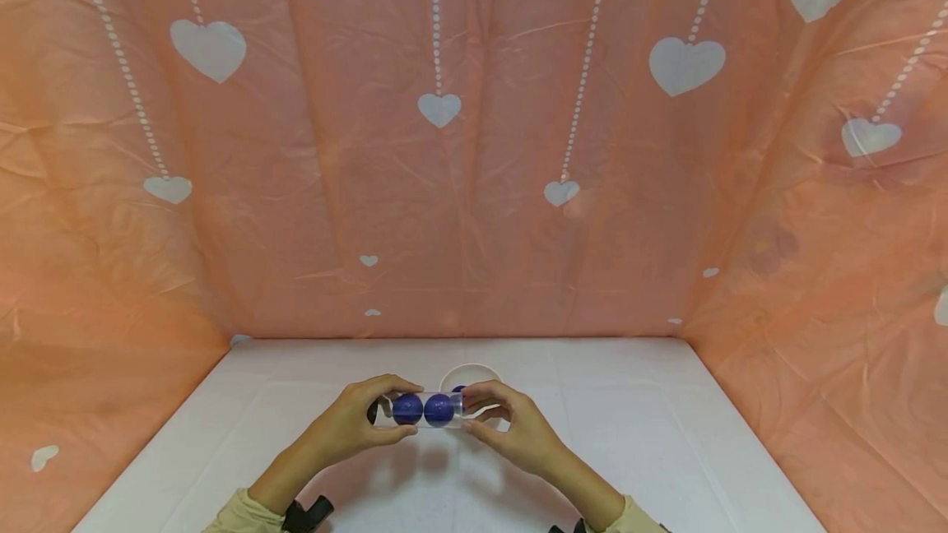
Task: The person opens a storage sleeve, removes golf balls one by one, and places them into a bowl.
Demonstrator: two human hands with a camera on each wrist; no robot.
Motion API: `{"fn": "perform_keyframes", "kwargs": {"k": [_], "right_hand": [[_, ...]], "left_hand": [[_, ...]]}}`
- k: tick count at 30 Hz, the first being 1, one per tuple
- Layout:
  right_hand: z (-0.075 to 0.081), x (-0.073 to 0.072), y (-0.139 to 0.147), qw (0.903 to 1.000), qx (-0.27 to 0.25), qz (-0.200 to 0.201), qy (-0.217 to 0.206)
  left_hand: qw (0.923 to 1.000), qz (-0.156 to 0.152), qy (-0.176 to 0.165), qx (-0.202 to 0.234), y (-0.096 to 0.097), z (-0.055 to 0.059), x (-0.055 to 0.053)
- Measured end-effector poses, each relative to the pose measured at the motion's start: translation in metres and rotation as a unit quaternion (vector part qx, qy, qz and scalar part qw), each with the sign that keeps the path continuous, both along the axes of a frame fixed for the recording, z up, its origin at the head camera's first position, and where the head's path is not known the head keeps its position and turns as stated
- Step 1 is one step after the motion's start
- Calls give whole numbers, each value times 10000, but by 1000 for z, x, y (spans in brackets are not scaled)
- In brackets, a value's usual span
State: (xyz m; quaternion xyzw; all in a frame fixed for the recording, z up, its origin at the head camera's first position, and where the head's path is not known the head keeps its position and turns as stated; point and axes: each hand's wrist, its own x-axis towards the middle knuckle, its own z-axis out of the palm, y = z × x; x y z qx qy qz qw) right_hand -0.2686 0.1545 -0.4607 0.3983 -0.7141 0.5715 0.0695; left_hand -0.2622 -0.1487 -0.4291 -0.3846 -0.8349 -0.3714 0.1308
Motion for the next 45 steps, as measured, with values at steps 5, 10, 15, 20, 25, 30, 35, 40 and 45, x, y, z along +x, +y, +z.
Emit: {"fn": "perform_keyframes", "kwargs": {"k": [5,10,15,20,25,30,35,40,45], "right_hand": [[0,0,-1,10000,15,-13,-58],[1,1,-2,9999,23,-9,-101],[1,2,-1,9999,52,9,-95],[3,2,-2,9999,73,-44,-128],[2,3,-2,9998,64,-57,-159],[1,2,-1,9999,49,-67,-137],[-1,1,1,9999,59,-132,-88],[-1,0,1,9998,62,-153,-87],[0,1,1,9998,49,-178,-100]], "left_hand": [[10000,-18,7,7,0,1,1],[10000,-29,10,-3,0,0,1],[10000,18,51,-43,0,-1,0],[10000,-25,22,-15,0,0,1],[10000,-15,22,-19,-1,0,1],[10000,-18,-17,15,-2,-1,1],[10000,24,68,56,-3,-3,0],[9998,-26,158,148,-4,-4,-1],[9996,-58,218,180,-5,-5,-1]]}}
